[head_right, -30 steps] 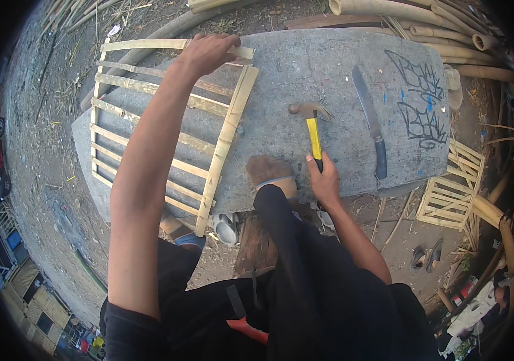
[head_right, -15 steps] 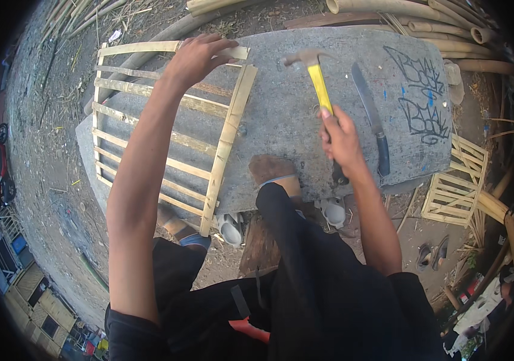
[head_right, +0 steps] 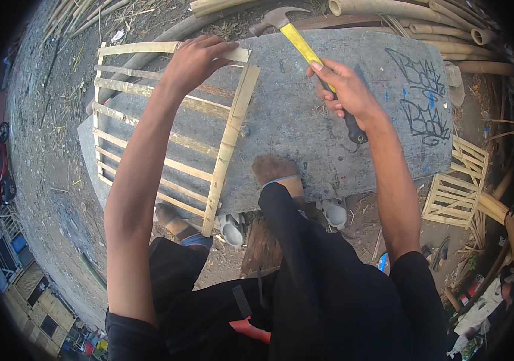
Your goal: The person uses a hammer to drive nails into the joints of a bamboo frame by hand, periodically adjusting the position of the bamboo slats on a concrete surface. They lift the frame to check the assembly before continuing to hammer more nails into the structure.
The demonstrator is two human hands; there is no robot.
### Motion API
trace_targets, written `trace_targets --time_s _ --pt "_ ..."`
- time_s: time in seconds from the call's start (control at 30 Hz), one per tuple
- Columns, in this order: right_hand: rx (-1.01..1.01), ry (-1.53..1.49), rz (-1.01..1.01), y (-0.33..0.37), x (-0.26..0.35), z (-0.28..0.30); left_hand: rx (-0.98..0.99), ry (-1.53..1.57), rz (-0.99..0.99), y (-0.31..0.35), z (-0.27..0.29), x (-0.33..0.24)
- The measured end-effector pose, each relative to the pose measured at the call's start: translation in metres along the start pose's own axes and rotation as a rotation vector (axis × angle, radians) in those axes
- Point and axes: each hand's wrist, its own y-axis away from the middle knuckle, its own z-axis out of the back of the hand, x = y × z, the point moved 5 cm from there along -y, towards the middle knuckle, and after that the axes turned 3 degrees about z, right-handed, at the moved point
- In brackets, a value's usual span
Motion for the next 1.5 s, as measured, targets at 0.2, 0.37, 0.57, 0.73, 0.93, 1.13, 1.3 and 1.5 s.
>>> trace_targets --time_s 0.2,0.37,0.57,0.73,0.93,1.13,1.3,1.5 --pt "0.099 0.207 -0.022 -0.001 0.019 0.013 0.026 -0.006 -0.013 0.003 0.0 0.0" --pt "0.045 0.098 0.058 -0.003 0.027 0.026 -0.067 -0.027 -0.023 0.007 -0.002 -0.001" --pt "0.116 0.219 -0.034 -0.002 0.018 0.008 -0.036 -0.031 -0.047 0.016 0.0 0.001" --pt "0.016 0.005 0.053 -0.006 0.017 0.021 -0.116 -0.011 -0.026 0.01 0.004 -0.002" --pt "-0.092 0.449 0.251 0.001 0.052 0.007 -0.097 -0.062 -0.053 0.016 0.003 0.001" --pt "-0.007 0.724 0.367 0.0 0.113 0.029 -0.055 0.086 0.066 0.011 -0.002 0.003" --pt "0.067 1.075 0.086 -0.008 0.16 -0.009 -0.075 0.261 0.205 0.018 0.001 0.01" --pt "0.347 1.36 0.216 -0.023 0.155 -0.007 -0.016 0.283 0.22 0.016 -0.009 0.014"
